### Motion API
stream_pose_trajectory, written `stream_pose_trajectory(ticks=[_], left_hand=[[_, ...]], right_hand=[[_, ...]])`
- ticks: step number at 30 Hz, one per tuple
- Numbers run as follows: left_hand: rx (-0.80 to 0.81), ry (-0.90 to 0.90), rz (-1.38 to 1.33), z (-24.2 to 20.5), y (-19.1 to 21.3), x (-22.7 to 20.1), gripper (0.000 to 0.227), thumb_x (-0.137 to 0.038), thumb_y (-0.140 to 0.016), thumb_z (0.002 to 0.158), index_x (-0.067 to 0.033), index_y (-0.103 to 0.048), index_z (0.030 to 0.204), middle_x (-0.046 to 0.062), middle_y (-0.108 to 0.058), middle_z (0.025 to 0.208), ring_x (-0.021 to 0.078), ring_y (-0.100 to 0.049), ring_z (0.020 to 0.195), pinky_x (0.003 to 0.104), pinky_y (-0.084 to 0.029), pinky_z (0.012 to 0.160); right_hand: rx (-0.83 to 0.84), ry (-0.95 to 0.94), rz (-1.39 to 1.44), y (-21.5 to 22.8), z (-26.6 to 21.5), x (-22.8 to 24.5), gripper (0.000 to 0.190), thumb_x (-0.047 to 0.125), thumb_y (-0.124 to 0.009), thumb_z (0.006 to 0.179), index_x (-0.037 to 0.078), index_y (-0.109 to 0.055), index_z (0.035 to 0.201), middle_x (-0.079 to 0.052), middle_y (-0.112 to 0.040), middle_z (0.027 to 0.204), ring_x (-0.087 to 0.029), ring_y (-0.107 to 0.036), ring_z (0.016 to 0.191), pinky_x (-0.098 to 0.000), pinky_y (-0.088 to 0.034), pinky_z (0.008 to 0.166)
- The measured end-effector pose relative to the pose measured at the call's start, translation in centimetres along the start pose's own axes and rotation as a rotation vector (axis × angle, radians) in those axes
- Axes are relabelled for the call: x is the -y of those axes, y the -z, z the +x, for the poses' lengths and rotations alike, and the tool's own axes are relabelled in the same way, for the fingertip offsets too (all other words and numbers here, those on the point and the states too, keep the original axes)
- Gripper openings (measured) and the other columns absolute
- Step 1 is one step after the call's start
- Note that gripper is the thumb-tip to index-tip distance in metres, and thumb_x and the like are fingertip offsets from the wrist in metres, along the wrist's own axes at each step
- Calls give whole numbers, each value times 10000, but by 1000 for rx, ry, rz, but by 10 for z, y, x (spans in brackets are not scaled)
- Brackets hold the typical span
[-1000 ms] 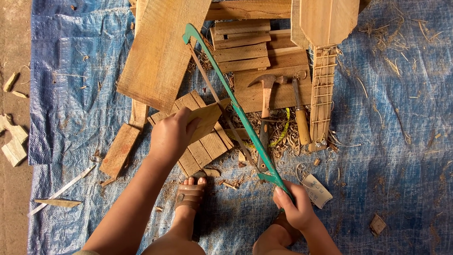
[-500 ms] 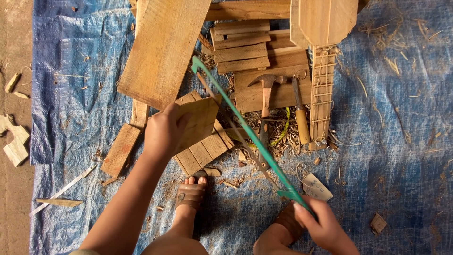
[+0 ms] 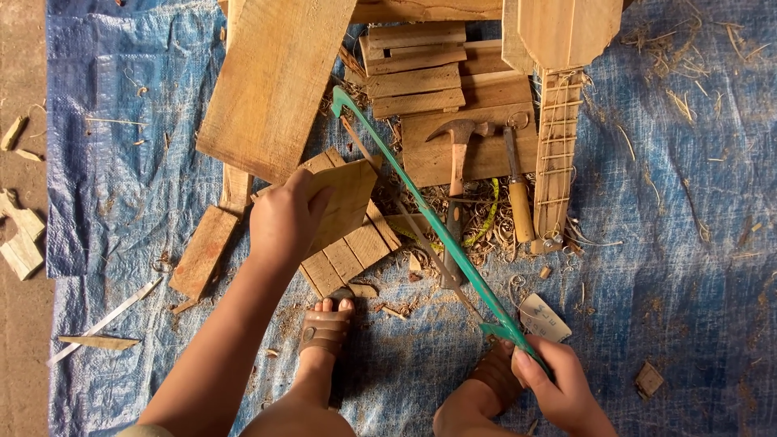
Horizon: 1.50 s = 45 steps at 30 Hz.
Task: The person uses a green hand saw to cut a small wooden piece placed on a blue tarp. They hold the wood steady with one hand and saw with the other, periodically adjusting the wood's position to continue cutting along a marked line.
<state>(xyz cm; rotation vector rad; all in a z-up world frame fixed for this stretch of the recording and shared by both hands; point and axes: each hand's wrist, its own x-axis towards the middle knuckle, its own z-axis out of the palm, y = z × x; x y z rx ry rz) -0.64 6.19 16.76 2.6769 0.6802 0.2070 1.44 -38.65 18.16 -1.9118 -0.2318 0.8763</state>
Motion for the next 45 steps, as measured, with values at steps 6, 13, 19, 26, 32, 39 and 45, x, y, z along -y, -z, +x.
stream_pose_trajectory(ticks=[6,13,19,26,32,39,45], left_hand=[[-14,-41,1,-3,-4,8,266,-319,-702,1004,-116,-582,882,55,-604,591,243,-583,461,396,-451,380],[-9,-175,-42,-8,6,-10,219,-239,-685,1015,-87,-653,861,26,-657,630,205,-628,473,349,-519,405],[-4,-234,34,-18,1,-13,274,-293,-647,1038,-127,-562,837,17,-571,569,200,-562,436,367,-443,371],[-15,-307,28,-19,3,-17,250,-276,-643,1046,-120,-579,862,1,-591,581,164,-584,437,345,-493,372],[-3,-347,50,-22,3,-21,234,-286,-634,1046,-119,-581,892,-4,-566,554,152,-556,418,347,-480,373],[1,-378,70,-21,1,-20,266,-318,-628,1048,-117,-559,889,3,-568,556,162,-557,417,353,-451,356],[-62,-409,33,-22,1,-20,246,-250,-636,1044,-107,-580,852,8,-572,566,167,-568,450,359,-457,379]], right_hand=[[-17,99,-11,-1,0,4,408,286,-560,995,74,-620,652,-37,-530,534,-161,-461,475,-352,-398,495],[-1,355,116,-26,24,44,390,197,-480,1009,88,-522,637,-40,-489,553,-160,-443,487,-314,-378,493],[51,481,93,-44,55,50,395,204,-470,1041,89,-524,667,-44,-501,567,-163,-463,492,-313,-406,503],[78,441,47,-46,65,49,406,280,-476,1047,98,-545,691,-31,-513,571,-161,-478,497,-314,-424,513],[66,390,15,-44,64,43,388,290,-492,1043,100,-558,712,-30,-526,581,-163,-485,503,-323,-441,517],[99,386,61,-37,64,46,399,281,-476,1056,86,-546,714,-34,-519,578,-167,-490,514,-319,-439,541],[104,391,27,-35,67,50,400,283,-472,1058,88,-554,719,-34,-524,570,-167,-499,506,-323,-442,542]])
